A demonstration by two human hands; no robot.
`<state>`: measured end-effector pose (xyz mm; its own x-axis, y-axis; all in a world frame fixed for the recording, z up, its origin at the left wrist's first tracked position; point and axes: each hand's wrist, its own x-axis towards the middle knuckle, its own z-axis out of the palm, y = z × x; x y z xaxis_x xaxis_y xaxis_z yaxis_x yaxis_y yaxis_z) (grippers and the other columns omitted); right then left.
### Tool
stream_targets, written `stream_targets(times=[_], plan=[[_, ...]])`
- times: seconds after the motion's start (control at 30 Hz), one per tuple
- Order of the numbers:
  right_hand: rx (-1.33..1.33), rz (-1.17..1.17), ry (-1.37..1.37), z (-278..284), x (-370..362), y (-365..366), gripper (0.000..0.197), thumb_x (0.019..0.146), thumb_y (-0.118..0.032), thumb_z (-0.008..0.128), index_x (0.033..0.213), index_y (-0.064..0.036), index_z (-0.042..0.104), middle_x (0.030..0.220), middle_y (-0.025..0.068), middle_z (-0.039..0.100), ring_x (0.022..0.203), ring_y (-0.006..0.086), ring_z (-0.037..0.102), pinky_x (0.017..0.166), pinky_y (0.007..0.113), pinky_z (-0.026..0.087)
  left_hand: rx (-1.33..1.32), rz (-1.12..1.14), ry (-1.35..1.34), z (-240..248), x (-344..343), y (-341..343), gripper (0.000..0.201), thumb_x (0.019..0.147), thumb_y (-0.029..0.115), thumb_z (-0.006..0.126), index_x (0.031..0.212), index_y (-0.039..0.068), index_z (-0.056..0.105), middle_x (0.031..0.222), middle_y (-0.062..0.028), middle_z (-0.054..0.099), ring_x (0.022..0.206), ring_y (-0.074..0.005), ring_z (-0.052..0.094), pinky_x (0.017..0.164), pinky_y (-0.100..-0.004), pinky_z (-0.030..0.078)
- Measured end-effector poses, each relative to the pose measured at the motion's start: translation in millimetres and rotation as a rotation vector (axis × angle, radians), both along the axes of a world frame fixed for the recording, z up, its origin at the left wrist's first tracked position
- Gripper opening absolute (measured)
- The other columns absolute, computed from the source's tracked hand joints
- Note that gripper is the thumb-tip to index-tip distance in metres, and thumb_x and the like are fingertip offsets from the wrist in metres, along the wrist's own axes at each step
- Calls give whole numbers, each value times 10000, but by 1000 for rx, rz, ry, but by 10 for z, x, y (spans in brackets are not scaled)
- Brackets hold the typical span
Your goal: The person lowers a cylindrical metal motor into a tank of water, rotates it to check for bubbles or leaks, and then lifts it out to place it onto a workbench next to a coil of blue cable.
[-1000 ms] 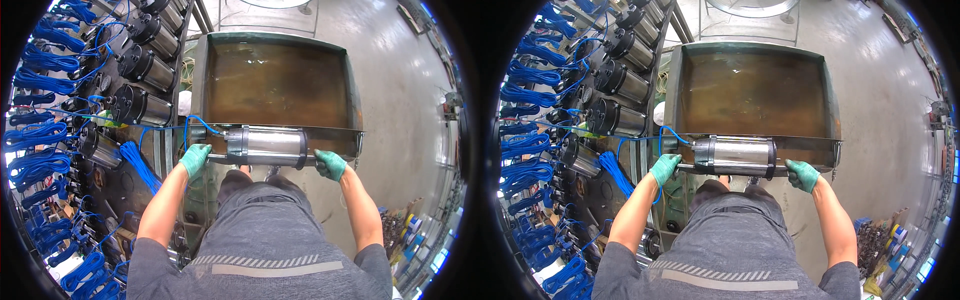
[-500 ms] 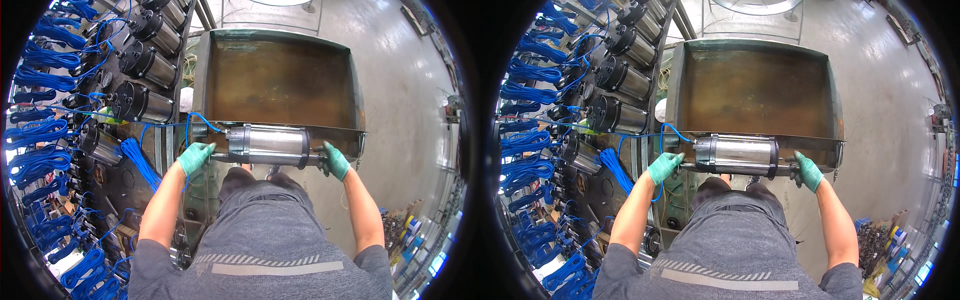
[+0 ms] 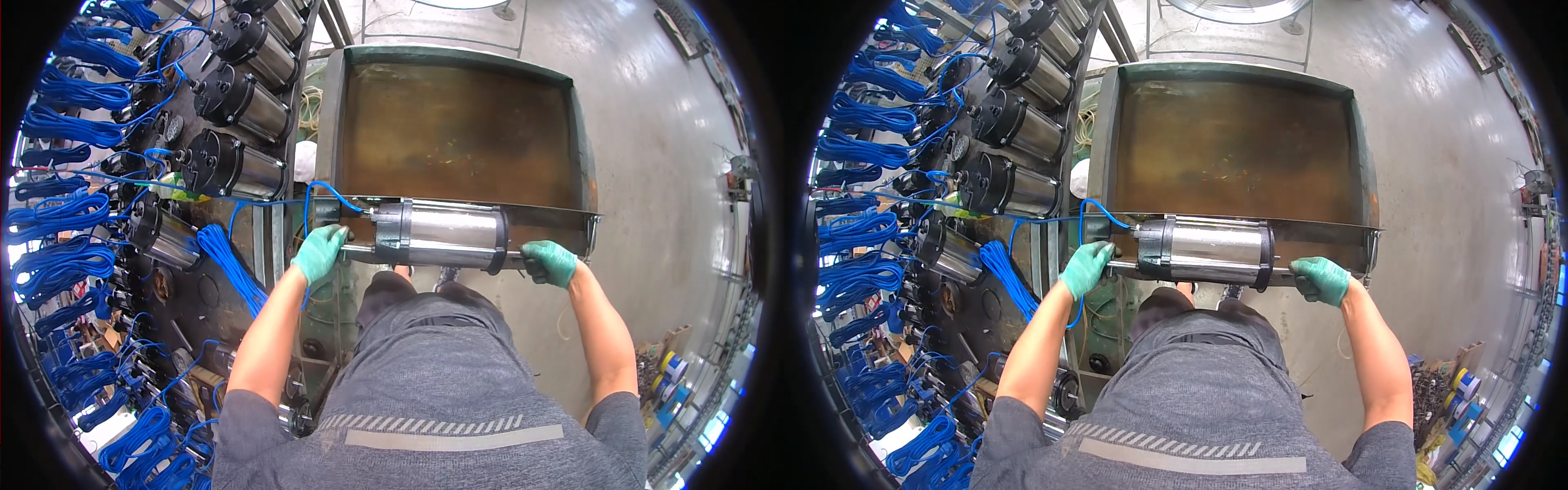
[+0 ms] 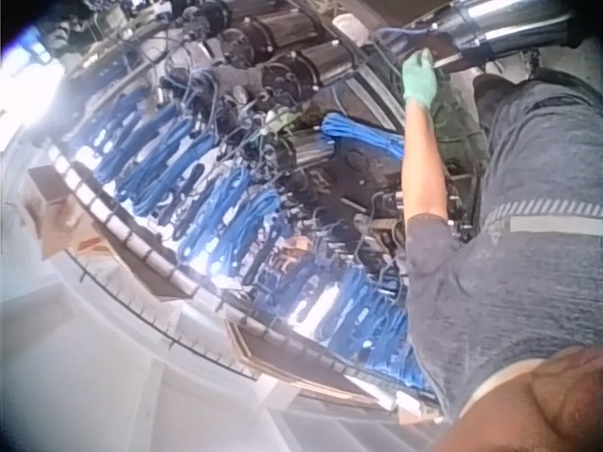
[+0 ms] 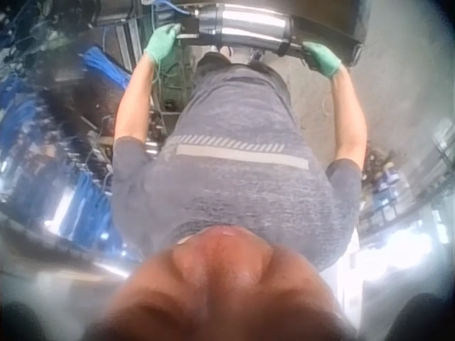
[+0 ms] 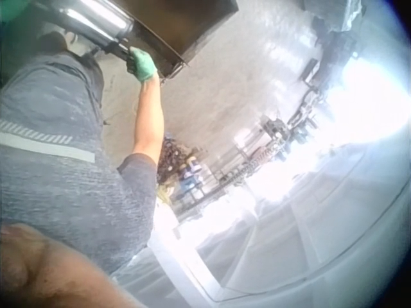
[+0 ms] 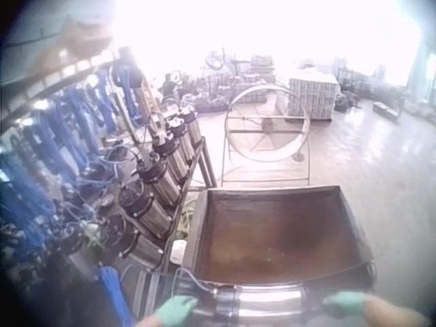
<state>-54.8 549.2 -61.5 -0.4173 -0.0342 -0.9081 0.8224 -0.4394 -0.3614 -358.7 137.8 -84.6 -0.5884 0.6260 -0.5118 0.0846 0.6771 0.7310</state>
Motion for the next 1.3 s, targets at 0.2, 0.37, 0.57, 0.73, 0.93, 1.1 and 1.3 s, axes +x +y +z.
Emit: stream_targets(times=[0.2, 0.37, 0.57, 0.73, 0.93, 1.1, 1.3], plan=[[62, 132, 149, 59, 31, 27, 223, 972, -290, 653, 936, -81, 586, 673, -6, 475, 559, 108, 435, 507, 285, 364, 122, 318, -442, 82, 101, 2, 478, 998, 412, 633, 1272, 21, 629, 956, -71, 698, 783, -164, 657, 680, -303, 542], [78, 148, 143, 39, 42, 30, 238, 973, -295, 654, 937, -69, 588, 674, -4, 475, 559, 114, 441, 513, 283, 381, 195, -370, 369, 16, 65, -221, 481, 849, 268, 786, 1246, 34, 651, 1133, -142, 685, 1053, -360, 662, 898, -413, 535], [160, 266, 154, 141, -48, 26, 260, 982, -303, 635, 921, -52, 603, 688, 21, 520, 569, 127, 494, 522, 293, 426, -179, 130, -501, -65, -141, 64, 601, 1018, 580, 509, 1134, 29, 720, 613, -38, 604, 474, -114, 508, 472, -291, 408], [169, 257, 144, 143, -45, 23, 283, 988, -306, 616, 908, -35, 607, 691, 29, 536, 573, 139, 515, 533, 301, 447, 142, -5, 139, 125, 203, -34, 540, 987, 466, 617, 1251, -5, 642, 1233, -165, 668, 1166, -248, 628, 973, -373, 495], [163, 262, 143, 148, -60, 33, 269, 987, -291, 618, 909, -34, 606, 688, 32, 531, 572, 140, 509, 530, 305, 451, 188, -539, 762, 10, 72, -162, 359, 990, 298, 618, 1177, -3, 672, 1204, -142, 693, 1032, -420, 639, 896, -401, 527], [162, 267, 150, 163, -74, 35, 272, 982, -292, 625, 913, -30, 604, 692, 28, 527, 582, 139, 514, 531, 308, 456, -40, 265, -344, 80, 38, 69, 345, 1035, 344, 574, 1101, 38, 717, 734, -73, 644, 711, -166, 615, 702, -349, 527], [199, 302, 169, 193, -58, 25, 279, 983, -301, 624, 930, -26, 614, 696, 21, 518, 589, 139, 521, 536, 306, 460, 303, 501, -737, 48, 241, -261, 313, 1018, 379, 601, 1098, 76, 590, 828, -29, 567, 732, -131, 542, 688, -332, 497]])
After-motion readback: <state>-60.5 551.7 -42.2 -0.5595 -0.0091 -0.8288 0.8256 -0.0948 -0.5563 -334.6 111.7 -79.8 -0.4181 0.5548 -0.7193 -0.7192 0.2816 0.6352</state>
